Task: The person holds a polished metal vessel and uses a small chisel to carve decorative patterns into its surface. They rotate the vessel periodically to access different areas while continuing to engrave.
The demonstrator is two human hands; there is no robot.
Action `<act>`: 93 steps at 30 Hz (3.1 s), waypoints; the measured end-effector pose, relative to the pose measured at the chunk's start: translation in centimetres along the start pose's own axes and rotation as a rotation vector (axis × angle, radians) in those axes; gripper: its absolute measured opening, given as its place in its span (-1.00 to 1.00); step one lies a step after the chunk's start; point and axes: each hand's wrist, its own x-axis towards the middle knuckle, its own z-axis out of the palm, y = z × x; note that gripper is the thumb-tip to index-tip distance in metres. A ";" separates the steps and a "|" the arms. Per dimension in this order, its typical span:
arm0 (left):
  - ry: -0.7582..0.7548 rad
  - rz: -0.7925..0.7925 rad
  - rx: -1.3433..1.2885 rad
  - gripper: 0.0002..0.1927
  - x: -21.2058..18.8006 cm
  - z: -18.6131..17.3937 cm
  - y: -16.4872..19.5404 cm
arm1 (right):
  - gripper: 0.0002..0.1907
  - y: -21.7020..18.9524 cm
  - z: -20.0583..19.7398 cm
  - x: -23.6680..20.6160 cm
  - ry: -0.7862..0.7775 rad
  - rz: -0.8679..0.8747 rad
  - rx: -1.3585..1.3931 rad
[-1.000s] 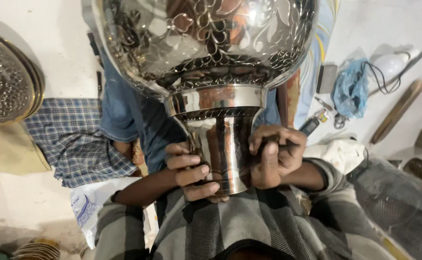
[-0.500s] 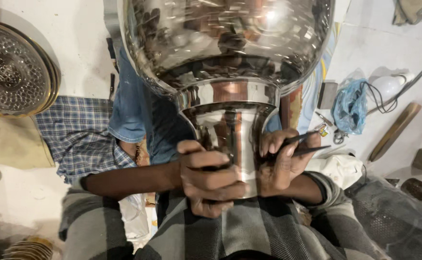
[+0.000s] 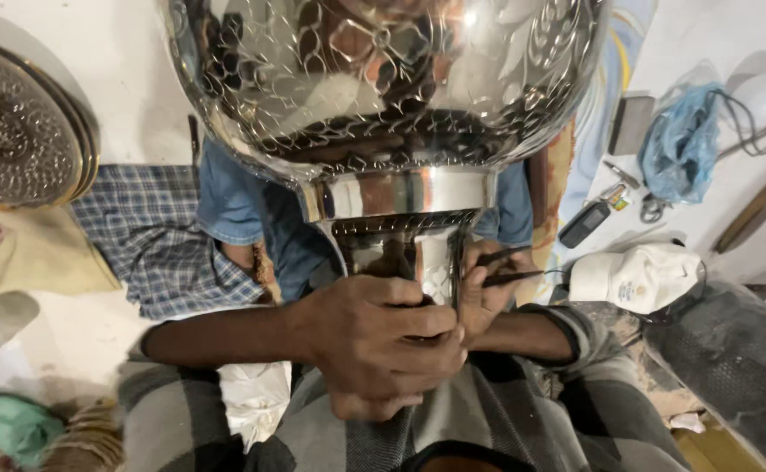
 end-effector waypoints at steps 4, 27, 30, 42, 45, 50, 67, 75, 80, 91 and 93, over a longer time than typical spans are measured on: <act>0.678 -0.243 -0.129 -0.68 -2.5 2.0 1.8 | -0.60 -2.8 -0.3 3.0 -0.088 0.121 -0.010; 0.413 -0.954 0.272 -0.15 4.3 0.7 5.2 | -0.55 -22.9 3.7 15.1 -0.948 -0.031 -0.795; 0.409 -0.951 0.292 -0.16 4.3 0.6 5.1 | -0.61 -23.0 4.1 15.5 -0.962 0.028 -0.718; 0.447 -0.907 0.261 -0.17 4.1 0.4 4.5 | -0.55 -23.3 4.3 16.4 -1.046 0.135 -0.896; 0.446 -0.896 0.252 -0.17 4.0 0.3 4.4 | -0.54 -23.4 4.3 16.7 -1.077 0.144 -0.895; 0.458 -0.897 0.252 -0.19 3.9 0.3 4.4 | -0.56 -23.3 4.0 16.8 -1.105 0.162 -0.921; 0.449 -0.909 0.237 -0.17 3.6 0.5 4.3 | -0.53 -23.6 5.2 16.8 -1.042 0.170 -0.934; 0.462 -0.900 0.223 -0.17 3.6 0.7 4.4 | -0.53 -23.5 4.5 16.7 -1.074 0.174 -0.969; 0.463 -0.909 0.213 -0.17 3.3 0.6 4.4 | -0.61 -23.4 4.8 16.4 -1.062 0.132 -0.942; 0.485 -0.889 0.164 -0.22 2.8 0.2 4.6 | -0.69 -22.3 3.4 17.7 -1.432 -0.293 -1.116; 0.539 -0.782 0.119 -0.23 2.1 0.6 4.8 | -0.72 -22.1 4.1 18.2 -1.510 -0.641 -1.213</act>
